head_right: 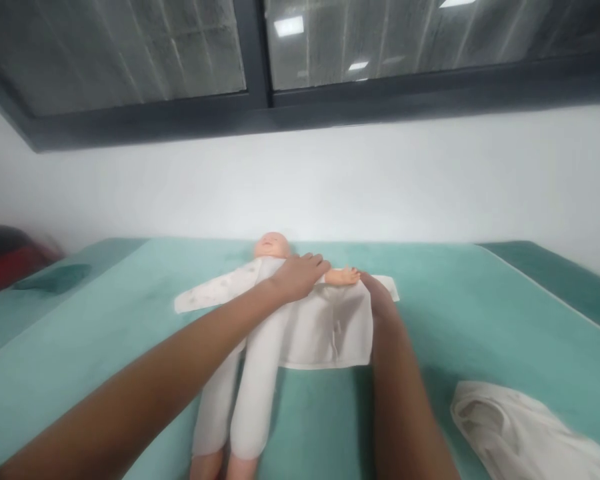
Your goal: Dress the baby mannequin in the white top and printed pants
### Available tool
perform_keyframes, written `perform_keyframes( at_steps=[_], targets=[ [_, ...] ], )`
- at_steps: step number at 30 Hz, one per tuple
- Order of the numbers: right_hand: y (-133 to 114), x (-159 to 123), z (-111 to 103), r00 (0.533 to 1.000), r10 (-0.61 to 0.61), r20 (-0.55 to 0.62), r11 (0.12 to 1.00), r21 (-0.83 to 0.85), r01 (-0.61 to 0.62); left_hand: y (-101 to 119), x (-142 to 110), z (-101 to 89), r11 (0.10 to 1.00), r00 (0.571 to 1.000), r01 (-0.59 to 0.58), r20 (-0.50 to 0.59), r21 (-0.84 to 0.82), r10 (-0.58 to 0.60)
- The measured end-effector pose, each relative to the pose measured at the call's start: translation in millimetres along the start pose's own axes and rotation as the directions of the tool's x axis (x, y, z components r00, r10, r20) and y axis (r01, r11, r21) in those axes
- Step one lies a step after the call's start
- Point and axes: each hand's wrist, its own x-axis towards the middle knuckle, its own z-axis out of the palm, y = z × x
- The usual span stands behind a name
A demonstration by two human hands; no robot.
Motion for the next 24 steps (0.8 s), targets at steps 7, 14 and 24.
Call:
perform_keyframes(
  at_steps=[7, 14, 24],
  targets=[
    [-11.0, -28.6, 1.7, 0.996, 0.089, 0.002, 0.951, 0.296, -0.086, 6.8, -3.0, -7.4, 0.995, 0.999, 0.033, 0.036, 0.090, -0.036],
    [-18.1, -25.9, 3.7, 0.993, 0.058, -0.100, 0.908, 0.419, -0.011, 11.0, 1.7, -7.7, 0.993, 0.988, 0.089, 0.122, 0.074, -0.097],
    [-38.2, -27.5, 40.0, 0.999, 0.003, 0.051, 0.846, 0.533, -0.030, 19.4, -1.8, 13.6, 0.890, 0.926, 0.377, 0.100, -0.256, -0.363]
  ],
)
